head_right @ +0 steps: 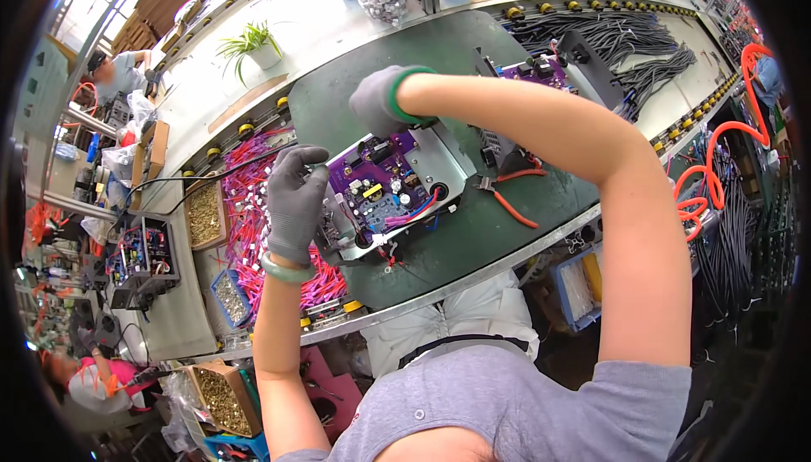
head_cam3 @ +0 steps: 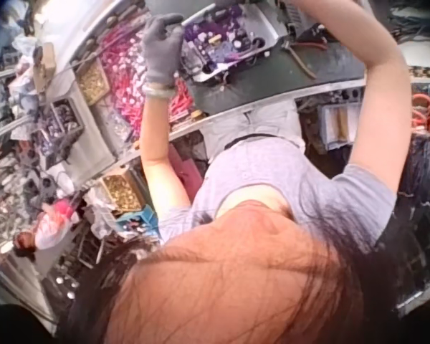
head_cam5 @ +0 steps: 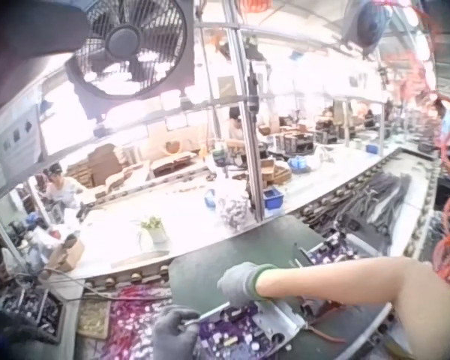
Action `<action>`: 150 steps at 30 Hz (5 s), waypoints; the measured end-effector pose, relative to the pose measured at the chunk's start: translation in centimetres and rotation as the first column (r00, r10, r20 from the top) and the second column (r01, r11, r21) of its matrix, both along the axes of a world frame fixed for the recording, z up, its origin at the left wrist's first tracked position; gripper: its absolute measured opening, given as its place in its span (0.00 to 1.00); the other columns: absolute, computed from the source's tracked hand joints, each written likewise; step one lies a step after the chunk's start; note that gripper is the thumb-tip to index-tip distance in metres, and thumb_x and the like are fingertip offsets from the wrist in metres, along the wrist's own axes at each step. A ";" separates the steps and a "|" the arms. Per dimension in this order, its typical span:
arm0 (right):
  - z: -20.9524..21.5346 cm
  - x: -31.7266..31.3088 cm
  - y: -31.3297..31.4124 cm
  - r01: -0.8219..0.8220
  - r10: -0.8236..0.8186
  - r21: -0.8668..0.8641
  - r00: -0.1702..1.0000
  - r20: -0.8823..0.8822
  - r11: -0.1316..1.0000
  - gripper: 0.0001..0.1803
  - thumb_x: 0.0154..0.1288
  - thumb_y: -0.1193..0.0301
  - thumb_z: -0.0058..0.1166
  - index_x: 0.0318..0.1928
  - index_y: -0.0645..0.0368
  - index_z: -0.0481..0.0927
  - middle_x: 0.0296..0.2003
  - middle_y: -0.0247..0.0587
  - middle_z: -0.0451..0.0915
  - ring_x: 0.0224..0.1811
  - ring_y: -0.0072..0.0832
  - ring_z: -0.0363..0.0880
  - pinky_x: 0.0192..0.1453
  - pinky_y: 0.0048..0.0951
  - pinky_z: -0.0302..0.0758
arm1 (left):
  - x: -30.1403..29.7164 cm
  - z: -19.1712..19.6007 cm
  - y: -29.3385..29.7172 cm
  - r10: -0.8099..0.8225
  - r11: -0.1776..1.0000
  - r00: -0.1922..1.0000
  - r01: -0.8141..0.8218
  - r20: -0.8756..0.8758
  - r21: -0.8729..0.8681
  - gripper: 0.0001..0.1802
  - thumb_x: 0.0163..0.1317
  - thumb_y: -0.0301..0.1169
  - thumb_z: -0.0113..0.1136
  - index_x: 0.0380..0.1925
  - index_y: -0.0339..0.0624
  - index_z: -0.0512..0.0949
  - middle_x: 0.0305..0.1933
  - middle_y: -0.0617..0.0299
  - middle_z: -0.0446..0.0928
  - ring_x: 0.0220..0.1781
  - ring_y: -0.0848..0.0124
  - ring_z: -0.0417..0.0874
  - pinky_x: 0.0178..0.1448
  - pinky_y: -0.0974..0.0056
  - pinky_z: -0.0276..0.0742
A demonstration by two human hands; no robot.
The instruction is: The person assembles electronic components on a workbench, using a pneumatic screwdriver to secure parts and pliers to strip and connect wires. They handle circuit boards, wires, and small electronic modules, organizing them on the table while working.
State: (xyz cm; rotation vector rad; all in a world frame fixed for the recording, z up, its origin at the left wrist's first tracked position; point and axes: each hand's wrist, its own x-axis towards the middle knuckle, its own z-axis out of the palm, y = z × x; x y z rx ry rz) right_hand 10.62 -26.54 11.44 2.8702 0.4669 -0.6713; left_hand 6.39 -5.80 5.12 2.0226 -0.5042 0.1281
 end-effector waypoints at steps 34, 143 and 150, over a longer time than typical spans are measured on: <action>-4.8 -12.8 -4.6 -0.424 -0.283 0.759 0.747 0.601 0.494 0.08 0.60 0.71 0.61 0.41 0.53 0.85 0.32 0.40 0.85 0.38 0.37 0.85 0.67 0.45 0.70 | -1.8 4.2 -3.0 -0.428 0.778 0.903 0.385 -0.030 0.496 0.09 0.61 0.33 0.63 0.39 0.42 0.84 0.38 0.52 0.83 0.39 0.55 0.86 0.46 0.57 0.82; -3.7 -11.1 -4.0 -0.284 -0.209 0.578 0.739 0.640 0.765 0.08 0.56 0.64 0.63 0.31 0.53 0.80 0.26 0.36 0.81 0.38 0.34 0.84 0.61 0.41 0.71 | 0.0 5.0 -6.3 -0.313 0.840 0.950 0.281 -0.009 0.465 0.16 0.67 0.42 0.57 0.28 0.43 0.82 0.28 0.58 0.80 0.29 0.62 0.82 0.33 0.58 0.73; -5.4 -12.0 -3.6 -0.342 -0.355 0.654 0.627 0.693 0.675 0.08 0.60 0.63 0.64 0.34 0.53 0.83 0.26 0.37 0.81 0.32 0.36 0.82 0.58 0.42 0.72 | 0.9 4.3 -6.7 -0.408 0.894 0.479 0.384 -0.777 -0.233 0.19 0.75 0.42 0.50 0.36 0.37 0.77 0.25 0.67 0.73 0.25 0.74 0.77 0.28 0.68 0.73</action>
